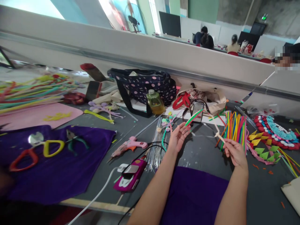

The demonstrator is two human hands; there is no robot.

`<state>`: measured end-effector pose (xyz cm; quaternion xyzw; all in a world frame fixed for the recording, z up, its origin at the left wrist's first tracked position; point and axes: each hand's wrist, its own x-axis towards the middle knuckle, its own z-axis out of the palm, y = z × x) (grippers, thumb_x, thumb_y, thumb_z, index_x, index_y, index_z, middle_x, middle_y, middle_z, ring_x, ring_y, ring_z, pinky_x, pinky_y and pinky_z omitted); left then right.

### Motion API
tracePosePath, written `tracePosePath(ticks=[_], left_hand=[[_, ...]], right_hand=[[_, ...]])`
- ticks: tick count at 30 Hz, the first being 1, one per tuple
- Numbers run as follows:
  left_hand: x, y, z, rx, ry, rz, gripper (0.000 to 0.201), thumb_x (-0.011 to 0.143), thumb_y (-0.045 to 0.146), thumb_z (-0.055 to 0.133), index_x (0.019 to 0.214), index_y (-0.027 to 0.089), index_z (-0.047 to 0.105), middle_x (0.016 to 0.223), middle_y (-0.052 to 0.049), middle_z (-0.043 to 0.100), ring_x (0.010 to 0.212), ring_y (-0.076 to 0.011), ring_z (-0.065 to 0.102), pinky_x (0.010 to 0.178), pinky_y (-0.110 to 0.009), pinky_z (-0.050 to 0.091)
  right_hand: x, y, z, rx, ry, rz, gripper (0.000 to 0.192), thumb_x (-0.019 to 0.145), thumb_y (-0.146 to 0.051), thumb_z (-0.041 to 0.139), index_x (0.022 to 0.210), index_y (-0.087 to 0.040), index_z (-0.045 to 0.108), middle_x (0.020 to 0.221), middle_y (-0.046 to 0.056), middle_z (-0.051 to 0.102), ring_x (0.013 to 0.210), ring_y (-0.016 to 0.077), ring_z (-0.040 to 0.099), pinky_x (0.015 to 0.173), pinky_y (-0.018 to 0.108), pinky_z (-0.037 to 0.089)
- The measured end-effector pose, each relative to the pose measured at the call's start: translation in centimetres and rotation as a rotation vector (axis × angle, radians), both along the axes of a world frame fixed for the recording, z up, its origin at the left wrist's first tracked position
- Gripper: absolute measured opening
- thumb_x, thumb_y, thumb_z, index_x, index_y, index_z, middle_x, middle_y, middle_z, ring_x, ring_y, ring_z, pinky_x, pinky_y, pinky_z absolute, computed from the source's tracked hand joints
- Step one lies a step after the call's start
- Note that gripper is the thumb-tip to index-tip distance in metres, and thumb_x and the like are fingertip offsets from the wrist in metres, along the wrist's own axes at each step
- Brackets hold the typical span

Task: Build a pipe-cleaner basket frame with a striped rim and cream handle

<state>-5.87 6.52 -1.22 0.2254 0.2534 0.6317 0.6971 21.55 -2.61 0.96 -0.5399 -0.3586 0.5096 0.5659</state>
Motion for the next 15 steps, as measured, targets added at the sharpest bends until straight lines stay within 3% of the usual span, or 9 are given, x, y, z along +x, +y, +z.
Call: tracePosePath(ticks=[3,5,11,15], left_hand=[[0.6,-0.1,-0.2,-0.026,0.019,-0.056,0.039,0.078,0.037,0.064,0.108,0.012,0.062,0.115,-0.017,0.065,0.099,-0.0222,0.065,0.085,-0.035,0.051],[1.0,-0.1,-0.5,-0.051,0.046,-0.082,0.037,0.077,0.036,0.066,0.105,0.011,0.063,0.109,-0.016,0.067,0.091,-0.02,0.067,0.081,-0.032,0.053],[1.7,0.0,-0.9,-0.116,0.096,-0.146,0.034,0.074,0.031,0.071,0.1,0.011,0.066,0.092,-0.011,0.071,0.075,-0.0143,0.066,0.071,-0.026,0.054],[1.7,0.1,-0.9,-0.121,0.12,-0.158,0.034,0.072,0.03,0.073,0.1,0.011,0.066,0.089,-0.01,0.071,0.072,-0.0129,0.066,0.069,-0.025,0.053]], right_hand=[[0.2,1.1,-0.1,0.128,0.135,-0.262,0.038,0.056,-0.029,0.081,0.089,-0.017,0.068,0.069,0.001,0.064,0.044,0.0041,0.043,0.032,0.013,0.028],[0.4,2.0,-0.2,0.177,0.203,-0.363,0.039,0.053,-0.026,0.082,0.088,-0.018,0.067,0.078,0.003,0.066,0.047,0.0036,0.044,0.032,0.011,0.026],[1.8,6.7,-0.3,0.228,0.24,-0.48,0.028,0.053,-0.018,0.077,0.077,-0.015,0.063,0.074,0.002,0.065,0.045,0.0021,0.041,0.031,0.011,0.023],[2.7,10.6,-0.1,0.228,0.263,-0.542,0.03,0.051,-0.016,0.076,0.077,-0.014,0.061,0.068,0.002,0.064,0.046,0.0035,0.046,0.033,0.011,0.027]])
